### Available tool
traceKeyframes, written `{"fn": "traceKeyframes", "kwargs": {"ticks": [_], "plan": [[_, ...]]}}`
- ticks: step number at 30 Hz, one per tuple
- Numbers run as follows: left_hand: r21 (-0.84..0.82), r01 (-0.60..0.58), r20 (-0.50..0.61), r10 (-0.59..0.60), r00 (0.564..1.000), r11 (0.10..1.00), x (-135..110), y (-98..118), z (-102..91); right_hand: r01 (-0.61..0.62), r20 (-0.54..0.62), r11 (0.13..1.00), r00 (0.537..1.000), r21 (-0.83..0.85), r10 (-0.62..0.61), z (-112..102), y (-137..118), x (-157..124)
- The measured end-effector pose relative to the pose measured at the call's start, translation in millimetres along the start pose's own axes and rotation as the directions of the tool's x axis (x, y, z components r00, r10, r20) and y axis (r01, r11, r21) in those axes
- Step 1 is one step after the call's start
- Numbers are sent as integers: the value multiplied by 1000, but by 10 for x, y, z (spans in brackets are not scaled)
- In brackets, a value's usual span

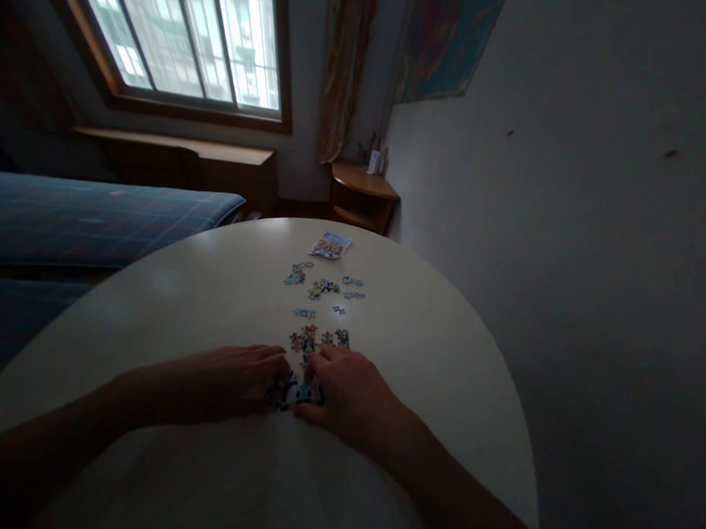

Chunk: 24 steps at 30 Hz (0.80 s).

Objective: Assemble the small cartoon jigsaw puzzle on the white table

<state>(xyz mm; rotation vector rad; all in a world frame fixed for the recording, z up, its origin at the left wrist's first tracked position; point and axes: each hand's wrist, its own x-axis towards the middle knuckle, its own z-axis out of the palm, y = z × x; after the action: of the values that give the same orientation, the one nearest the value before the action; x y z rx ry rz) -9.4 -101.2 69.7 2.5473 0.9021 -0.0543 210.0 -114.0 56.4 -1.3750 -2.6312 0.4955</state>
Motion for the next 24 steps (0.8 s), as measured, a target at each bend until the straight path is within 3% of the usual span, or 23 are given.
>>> {"fn": "traceKeyframes", "kwargs": {"ticks": [5, 15, 24], "plan": [[-3, 37, 16, -37, 999, 999, 16, 63, -59, 11, -8, 1000, 1000, -5, -11, 10, 9, -1], [87, -25, -55, 30, 998, 996, -3, 9, 6, 29, -45, 1000, 999, 6, -28, -29, -69, -4], [218, -26, -69, 42, 997, 976, 60, -58, 122, 69, -18, 996, 998, 60, -68, 108, -173, 35]]}}
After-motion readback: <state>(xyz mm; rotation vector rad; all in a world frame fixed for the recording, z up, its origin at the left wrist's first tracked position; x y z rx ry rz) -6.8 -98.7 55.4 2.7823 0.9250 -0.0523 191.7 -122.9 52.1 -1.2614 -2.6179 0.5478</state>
